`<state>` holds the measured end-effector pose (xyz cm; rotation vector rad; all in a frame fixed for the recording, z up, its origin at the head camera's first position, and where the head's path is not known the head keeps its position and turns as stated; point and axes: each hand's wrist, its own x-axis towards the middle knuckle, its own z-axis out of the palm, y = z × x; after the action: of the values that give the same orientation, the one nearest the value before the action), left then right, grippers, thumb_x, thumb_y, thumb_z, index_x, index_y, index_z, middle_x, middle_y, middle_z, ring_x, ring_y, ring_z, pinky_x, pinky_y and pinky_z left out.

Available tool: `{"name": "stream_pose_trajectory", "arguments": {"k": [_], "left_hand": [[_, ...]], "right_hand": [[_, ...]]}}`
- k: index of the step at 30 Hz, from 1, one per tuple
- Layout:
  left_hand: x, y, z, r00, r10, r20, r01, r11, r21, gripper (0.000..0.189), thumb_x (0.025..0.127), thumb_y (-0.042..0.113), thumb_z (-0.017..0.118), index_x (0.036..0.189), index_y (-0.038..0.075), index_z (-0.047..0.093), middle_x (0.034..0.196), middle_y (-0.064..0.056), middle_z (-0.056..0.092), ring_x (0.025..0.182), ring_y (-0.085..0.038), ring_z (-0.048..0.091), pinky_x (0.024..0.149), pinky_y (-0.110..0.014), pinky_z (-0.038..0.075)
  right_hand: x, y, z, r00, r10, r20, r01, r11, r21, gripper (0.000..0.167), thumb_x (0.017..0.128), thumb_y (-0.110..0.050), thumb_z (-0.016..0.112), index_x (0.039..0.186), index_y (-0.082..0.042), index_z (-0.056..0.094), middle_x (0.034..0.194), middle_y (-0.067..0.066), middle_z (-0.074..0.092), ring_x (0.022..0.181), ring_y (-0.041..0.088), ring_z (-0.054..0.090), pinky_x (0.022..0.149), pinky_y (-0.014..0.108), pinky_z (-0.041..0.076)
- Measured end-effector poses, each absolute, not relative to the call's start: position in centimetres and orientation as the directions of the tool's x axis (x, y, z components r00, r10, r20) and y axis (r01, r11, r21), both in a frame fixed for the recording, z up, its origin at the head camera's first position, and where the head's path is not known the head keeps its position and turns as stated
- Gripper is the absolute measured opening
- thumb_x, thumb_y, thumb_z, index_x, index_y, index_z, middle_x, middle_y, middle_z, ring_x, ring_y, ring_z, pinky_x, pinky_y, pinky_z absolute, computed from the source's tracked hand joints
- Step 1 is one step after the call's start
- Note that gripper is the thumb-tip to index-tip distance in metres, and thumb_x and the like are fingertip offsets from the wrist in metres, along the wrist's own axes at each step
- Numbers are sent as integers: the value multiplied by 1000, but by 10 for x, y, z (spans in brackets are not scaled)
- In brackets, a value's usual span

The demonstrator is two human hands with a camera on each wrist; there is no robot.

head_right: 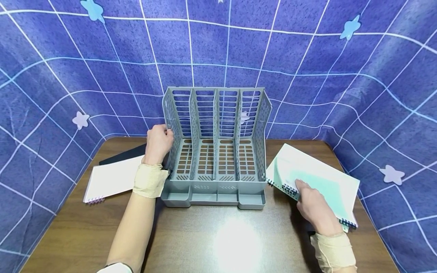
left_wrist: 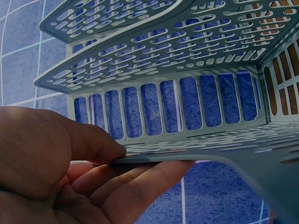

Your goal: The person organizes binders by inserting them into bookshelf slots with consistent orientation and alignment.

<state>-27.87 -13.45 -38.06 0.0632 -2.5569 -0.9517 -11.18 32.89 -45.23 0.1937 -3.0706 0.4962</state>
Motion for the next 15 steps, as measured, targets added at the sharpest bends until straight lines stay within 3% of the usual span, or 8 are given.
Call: {"name": "stream_pose_trajectory", "arguments": {"k": [5,12,15], "left_hand": [[-279,-135,-380,-915,-182,360,99,764,638,25,96,9,53,75,1,61,83,-29,68,82,-51,68,72,-58,52],[-280,-135,-380,-916,-173,362,106,765,635,26,96,9,52,73,1,60,81,-28,68,82,-50,68,73,-58,52],[-280,-135,-380,-918,-180,352,95,764,638,26,96,10,53,73,1,60,83,-28,68,84,-50,69,74,-58,52]], "right_hand": [[-112,332,-448,-987,-106,118,-138,941,-309,58,79,7,53,137,7,53,101,40,66,84,59,66,75,68,50],[-112,336,-443,-964,-81,254,-161,937,-311,55,77,10,54,131,5,59,76,24,63,68,46,63,69,65,49],[-112,336,-442,-942,-65,329,-173,935,-311,50,78,11,52,127,3,61,75,26,62,63,47,61,64,65,47]]}}
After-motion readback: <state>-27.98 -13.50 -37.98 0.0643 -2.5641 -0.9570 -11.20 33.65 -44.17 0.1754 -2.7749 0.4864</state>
